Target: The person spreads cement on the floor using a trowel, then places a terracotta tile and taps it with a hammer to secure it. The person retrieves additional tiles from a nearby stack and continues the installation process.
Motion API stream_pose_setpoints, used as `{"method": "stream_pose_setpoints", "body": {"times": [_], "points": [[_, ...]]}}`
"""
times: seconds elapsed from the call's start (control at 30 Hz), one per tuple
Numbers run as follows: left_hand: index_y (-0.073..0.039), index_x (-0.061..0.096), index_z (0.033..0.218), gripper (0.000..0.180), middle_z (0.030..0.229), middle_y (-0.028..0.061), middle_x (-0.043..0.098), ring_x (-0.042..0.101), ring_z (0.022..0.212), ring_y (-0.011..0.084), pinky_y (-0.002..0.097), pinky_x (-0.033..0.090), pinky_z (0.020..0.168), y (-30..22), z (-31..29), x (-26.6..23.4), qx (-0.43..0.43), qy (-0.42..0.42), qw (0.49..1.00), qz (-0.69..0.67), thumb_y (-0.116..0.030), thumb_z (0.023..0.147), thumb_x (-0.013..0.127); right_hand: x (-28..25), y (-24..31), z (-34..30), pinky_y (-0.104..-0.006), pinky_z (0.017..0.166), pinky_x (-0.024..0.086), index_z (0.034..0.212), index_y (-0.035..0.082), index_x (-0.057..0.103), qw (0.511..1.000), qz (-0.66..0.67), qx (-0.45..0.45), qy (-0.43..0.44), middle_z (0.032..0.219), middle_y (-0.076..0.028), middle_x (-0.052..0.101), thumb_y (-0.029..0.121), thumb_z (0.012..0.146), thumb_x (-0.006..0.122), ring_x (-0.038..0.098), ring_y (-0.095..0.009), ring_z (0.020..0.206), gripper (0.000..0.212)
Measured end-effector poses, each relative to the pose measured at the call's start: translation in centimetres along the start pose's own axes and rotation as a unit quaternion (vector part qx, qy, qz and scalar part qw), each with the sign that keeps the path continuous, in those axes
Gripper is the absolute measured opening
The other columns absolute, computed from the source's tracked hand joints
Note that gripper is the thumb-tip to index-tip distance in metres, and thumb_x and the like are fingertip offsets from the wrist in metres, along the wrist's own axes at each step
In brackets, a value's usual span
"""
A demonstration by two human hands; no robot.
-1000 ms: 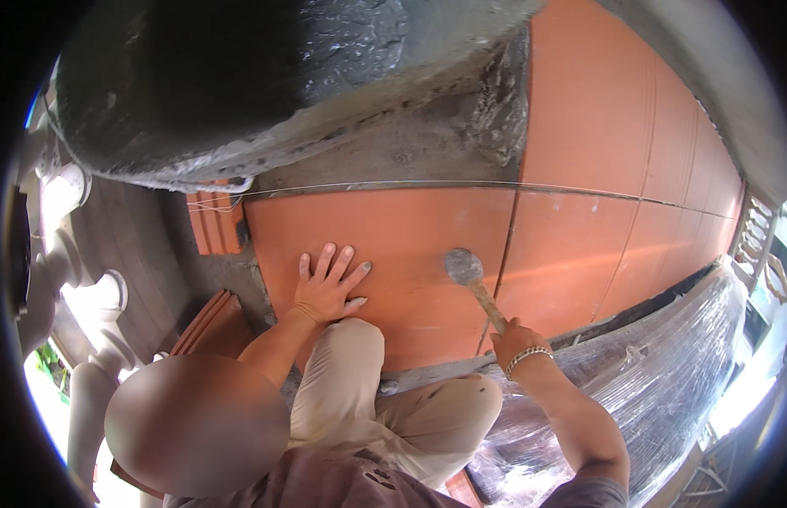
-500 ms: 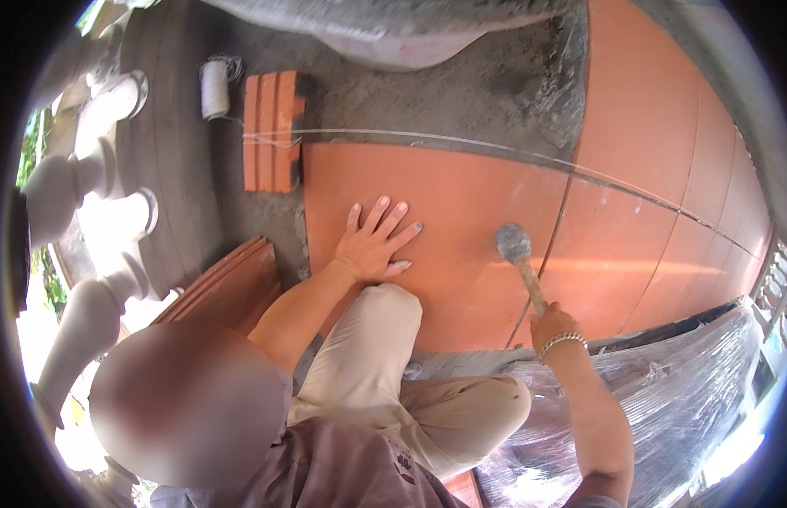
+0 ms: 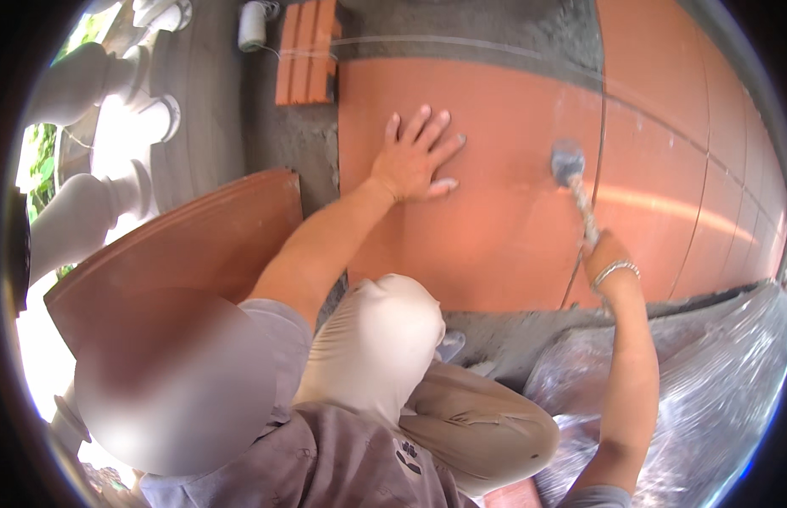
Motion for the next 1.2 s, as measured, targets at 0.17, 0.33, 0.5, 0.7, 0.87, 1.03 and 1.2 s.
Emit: {"method": "stream_pose_setpoints", "body": {"times": [0.17, 0.33, 0.5, 0.7, 0.87, 1.03, 1.2], "points": [[-0.029, 0.039, 0.144, 0.075, 0.156, 0.0083, 0.023, 0.014, 0.144, 0.0339, 0.0654, 0.017, 0.109, -0.5, -0.5, 1.0, 0.018, -0.040, 0.997, 0.061, -0.062, 0.080, 0.057, 8.8, -1.4, -1.3, -0.0491, 0.075, 0.050, 0.110, -0.001, 0.056, 0.968, 0.180, -0.019, -0.172, 0.092, -0.027, 0.065, 0.035, 0.092, 0.057, 0.063, -0.046, 0.089, 0.041], [-0.026, 0.023, 0.151, 0.096, 0.159, 0.0123, 0.007, 0.003, 0.146, 0.0384, 0.0683, 0.014, 0.109, -1.7, -0.1, -0.3, 0.028, 0.058, 0.994, 0.094, -0.067, 0.074, 0.063, 15.6, 3.9, -9.5, -0.0502, 0.067, 0.048, 0.107, -0.001, 0.057, 0.924, 0.265, -0.113, -0.250, 0.080, -0.027, 0.063, 0.034, 0.094, 0.055, 0.062, -0.046, 0.079, 0.037], [-0.029, 0.018, 0.152, 0.105, 0.160, 0.0120, 0.003, 0.003, 0.145, 0.0413, 0.0728, 0.020, 0.105, -3.6, -3.1, 0.3, 0.013, 0.202, 0.966, 0.162, -0.062, 0.068, 0.072, 18.5, 8.7, -18.7, -0.0470, 0.060, 0.050, 0.101, 0.001, 0.056, 0.827, 0.418, -0.289, -0.241, 0.076, -0.023, 0.063, 0.031, 0.090, 0.060, 0.062, -0.044, 0.069, 0.032], [-0.029, 0.010, 0.153, 0.125, 0.160, 0.0140, -0.004, -0.002, 0.145, 0.0434, 0.0749, 0.022, 0.103, -4.3, -5.1, 1.3, -0.001, 0.232, 0.966, 0.112, -0.044, 0.056, 0.087, 24.7, 11.4, -16.8, -0.0481, 0.059, 0.051, 0.097, 0.003, 0.053, 0.899, 0.304, -0.273, -0.160, 0.072, -0.019, 0.063, 0.033, 0.087, 0.063, 0.062, -0.042, 0.066, 0.033], [-0.027, 0.012, 0.153, 0.124, 0.160, 0.0140, -0.004, -0.002, 0.145, 0.0434, 0.0745, 0.022, 0.103, -5.0, -4.7, 0.9, -0.005, 0.235, 0.964, 0.125, -0.041, 0.056, 0.088, 25.4, 11.1, -17.7, -0.0495, 0.061, 0.051, 0.096, 0.004, 0.053, 0.890, 0.320, -0.278, -0.166, 0.075, -0.019, 0.065, 0.035, 0.088, 0.061, 0.064, -0.040, 0.069, 0.033], [-0.025, 0.011, 0.153, 0.130, 0.160, 0.0145, -0.004, -0.001, 0.145, 0.0432, 0.0725, 0.025, 0.102, -6.0, -4.5, 0.4, -0.015, 0.249, 0.961, 0.118, -0.033, 0.051, 0.091, 28.6, 10.7, -16.1, -0.0476, 0.064, 0.052, 0.097, 0.004, 0.053, 0.952, 0.259, -0.159, -0.027, 0.080, -0.017, 0.066, 0.040, 0.090, 0.057, 0.065, -0.038, 0.072, 0.037], [-0.023, 0.008, 0.154, 0.129, 0.160, 0.0138, -0.006, -0.002, 0.146, 0.0420, 0.0731, 0.025, 0.102, -7.0, -4.7, 0.1, -0.032, 0.261, 0.959, 0.109, -0.033, 0.054, 0.090, 27.7, 10.0, -17.4, -0.0512, 0.069, 0.050, 0.097, 0.004, 0.053, 0.892, 0.365, -0.239, -0.113, 0.086, -0.019, 0.067, 0.044, 0.094, 0.051, 0.064, -0.042, 0.074, 0.040]]}}
Point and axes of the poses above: each hand's wrist, its own z-axis towards the middle knuckle, its own x-axis out of the palm, y = z × x, the point moved 8 cm from there along z, towards the middle knuckle
